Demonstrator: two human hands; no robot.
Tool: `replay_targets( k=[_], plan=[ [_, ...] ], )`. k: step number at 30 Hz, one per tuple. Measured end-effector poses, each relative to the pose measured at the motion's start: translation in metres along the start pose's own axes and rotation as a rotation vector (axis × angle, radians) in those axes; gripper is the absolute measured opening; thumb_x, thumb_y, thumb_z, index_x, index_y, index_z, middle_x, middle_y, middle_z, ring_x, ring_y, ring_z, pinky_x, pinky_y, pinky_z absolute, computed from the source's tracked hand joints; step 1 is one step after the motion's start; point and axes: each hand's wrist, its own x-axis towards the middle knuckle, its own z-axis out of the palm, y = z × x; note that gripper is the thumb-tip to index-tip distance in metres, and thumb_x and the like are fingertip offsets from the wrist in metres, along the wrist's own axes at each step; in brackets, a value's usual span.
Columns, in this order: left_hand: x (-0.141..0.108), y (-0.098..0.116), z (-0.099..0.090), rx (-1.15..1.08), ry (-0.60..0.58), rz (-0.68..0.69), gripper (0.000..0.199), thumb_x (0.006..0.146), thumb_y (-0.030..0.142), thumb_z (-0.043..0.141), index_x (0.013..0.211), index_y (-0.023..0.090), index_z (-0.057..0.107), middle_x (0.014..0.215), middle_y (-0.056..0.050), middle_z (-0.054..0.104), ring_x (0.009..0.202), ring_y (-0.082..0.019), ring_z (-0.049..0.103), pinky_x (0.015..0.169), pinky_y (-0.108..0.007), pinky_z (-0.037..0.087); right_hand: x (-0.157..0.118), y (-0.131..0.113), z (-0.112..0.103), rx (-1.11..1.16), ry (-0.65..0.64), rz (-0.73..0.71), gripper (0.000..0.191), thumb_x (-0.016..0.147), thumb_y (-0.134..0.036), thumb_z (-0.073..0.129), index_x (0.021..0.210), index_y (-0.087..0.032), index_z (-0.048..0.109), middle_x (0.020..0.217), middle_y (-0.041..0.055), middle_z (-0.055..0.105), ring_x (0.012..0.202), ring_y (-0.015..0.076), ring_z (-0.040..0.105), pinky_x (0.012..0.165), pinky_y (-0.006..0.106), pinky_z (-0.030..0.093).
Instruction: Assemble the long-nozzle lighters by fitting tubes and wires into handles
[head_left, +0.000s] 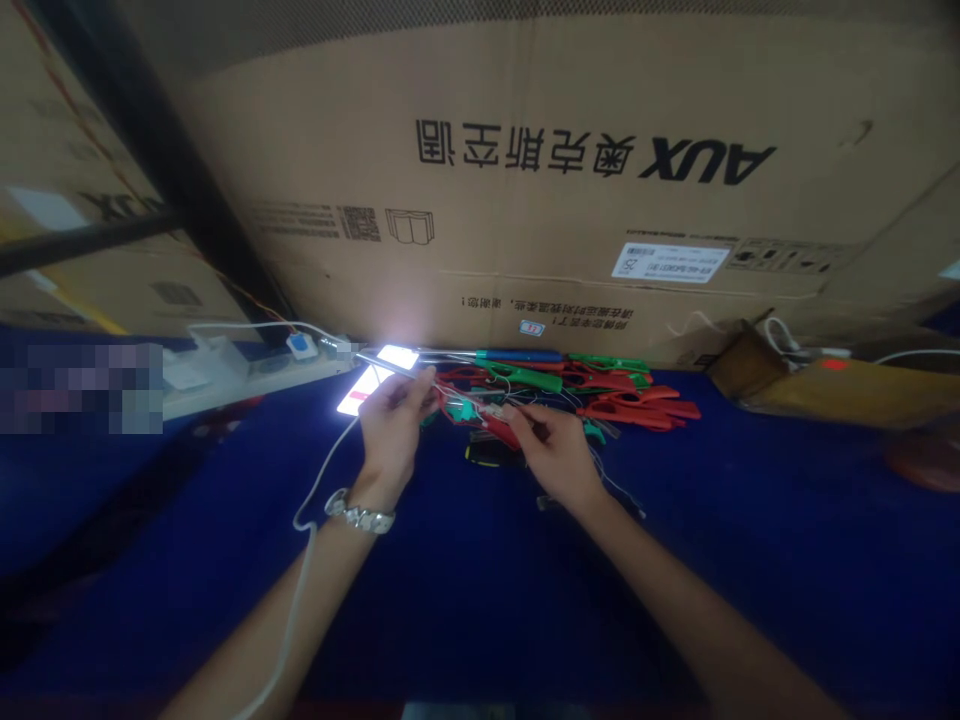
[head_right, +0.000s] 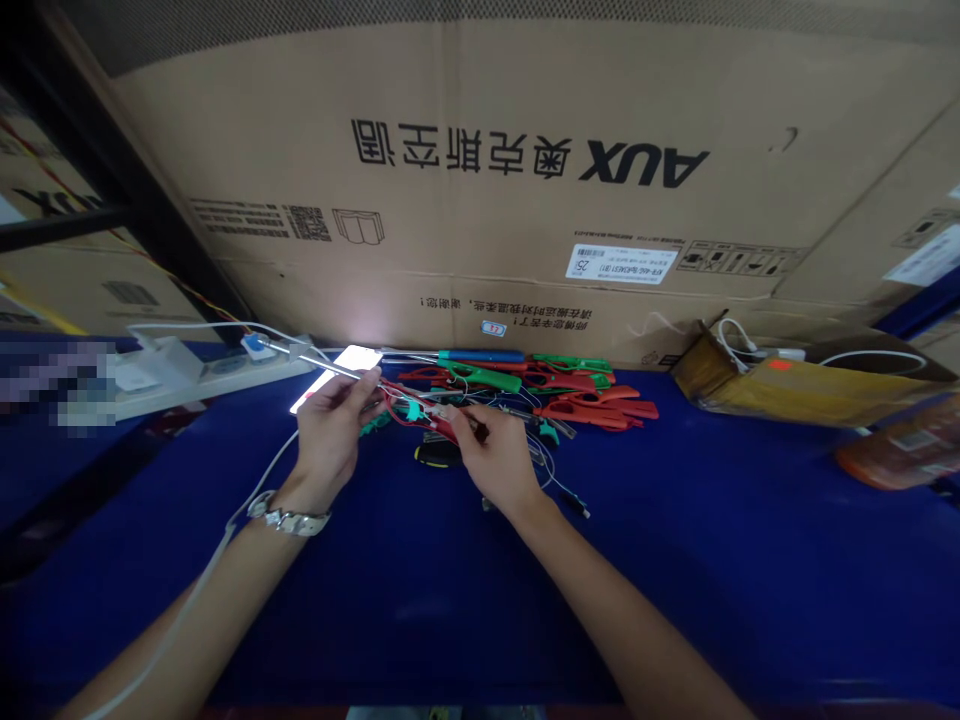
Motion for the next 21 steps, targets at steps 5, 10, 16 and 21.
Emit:
replay_targets(
  k=[5, 10, 16, 21],
  plan=[
    [0.0, 0.0, 0.0, -0.006, 0.002, 0.003, 0.027, 0.063, 0.033, 0.087, 0.065, 0.015, 0.067, 0.066, 0.001, 0.066, 0.062, -0.011, 0.065, 0.062, -0.023, 0.059, 0.002, 0.003, -0.007, 0.019, 0.015, -0.086, 0.013, 0.088, -0.033, 0.068, 0.093, -0.024, 0.075, 0.085, 0.0023, 0.072, 0.074, 0.0172, 0.066, 0.068, 0.03, 0.052],
    [0.0, 0.002, -0.001, -0.032, -0.004, -0.037, 0.028, 0.061, 0.033, 0.088, 0.065, 0.015, 0.066, 0.066, 0.0, 0.067, 0.062, -0.011, 0.066, 0.061, -0.022, 0.059, 0.002, 0.01, -0.01, -0.079, -0.029, -0.149, 0.009, 0.086, -0.027, 0.071, 0.094, -0.025, 0.072, 0.087, 0.0021, 0.07, 0.072, 0.0161, 0.063, 0.066, 0.029, 0.051],
    [0.001, 0.002, -0.002, -0.035, -0.014, -0.074, 0.033, 0.059, 0.036, 0.09, 0.066, 0.015, 0.065, 0.067, 0.0, 0.068, 0.062, -0.011, 0.066, 0.063, -0.023, 0.058, 0.002, 0.013, -0.007, -0.234, -0.005, -0.296, 0.007, 0.086, -0.022, 0.07, 0.093, -0.024, 0.069, 0.094, 0.0053, 0.065, 0.088, 0.0214, 0.066, 0.079, 0.038, 0.052],
    [0.002, 0.001, -0.003, -0.038, -0.016, -0.081, 0.031, 0.061, 0.034, 0.089, 0.065, 0.015, 0.065, 0.065, 0.001, 0.067, 0.061, -0.01, 0.065, 0.062, -0.022, 0.058, 0.001, 0.013, -0.008, -0.237, 0.009, -0.324, 0.014, 0.084, -0.022, 0.069, 0.098, -0.024, 0.066, 0.101, 0.0075, 0.062, 0.097, 0.024, 0.066, 0.086, 0.044, 0.053]
  ],
)
